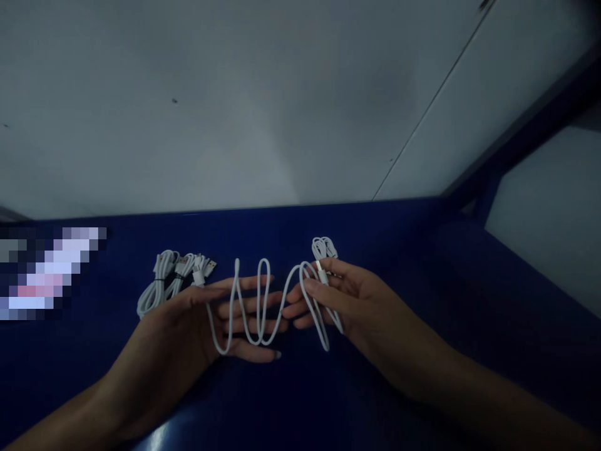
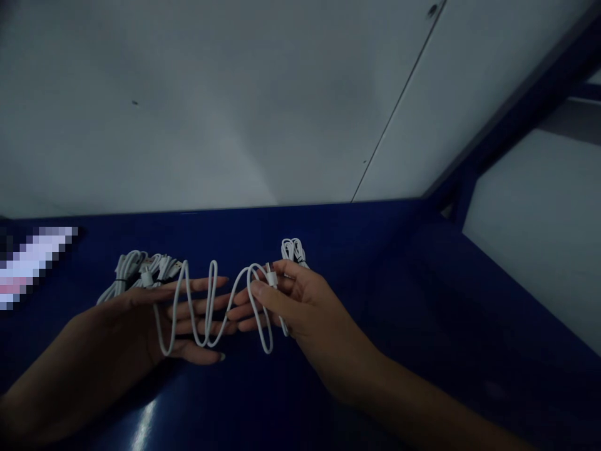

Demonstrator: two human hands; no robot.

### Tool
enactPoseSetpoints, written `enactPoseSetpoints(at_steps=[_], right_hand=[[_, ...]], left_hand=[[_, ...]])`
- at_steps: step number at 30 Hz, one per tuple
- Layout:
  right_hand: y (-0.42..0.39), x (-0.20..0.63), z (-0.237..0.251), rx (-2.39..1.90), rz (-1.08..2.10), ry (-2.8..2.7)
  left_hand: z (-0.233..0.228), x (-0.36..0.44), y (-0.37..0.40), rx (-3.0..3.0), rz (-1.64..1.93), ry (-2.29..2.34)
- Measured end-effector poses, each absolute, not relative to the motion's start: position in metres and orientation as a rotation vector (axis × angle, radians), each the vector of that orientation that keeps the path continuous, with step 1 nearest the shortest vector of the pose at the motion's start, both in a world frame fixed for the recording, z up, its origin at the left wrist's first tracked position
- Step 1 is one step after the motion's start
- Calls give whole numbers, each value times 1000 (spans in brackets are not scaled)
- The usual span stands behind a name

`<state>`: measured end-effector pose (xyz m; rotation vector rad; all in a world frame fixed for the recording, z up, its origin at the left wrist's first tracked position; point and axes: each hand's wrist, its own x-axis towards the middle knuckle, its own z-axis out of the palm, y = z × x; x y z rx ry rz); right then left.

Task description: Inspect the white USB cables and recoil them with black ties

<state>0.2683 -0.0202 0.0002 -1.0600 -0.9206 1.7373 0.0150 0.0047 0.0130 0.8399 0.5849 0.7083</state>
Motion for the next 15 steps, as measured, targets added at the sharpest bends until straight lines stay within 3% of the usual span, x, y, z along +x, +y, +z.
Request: enactPoseSetpoints(at_steps=[15], right_hand=[[-20, 265, 2, -1129, 1677, -885]], left_hand=[[5, 8, 8, 727, 697, 630]])
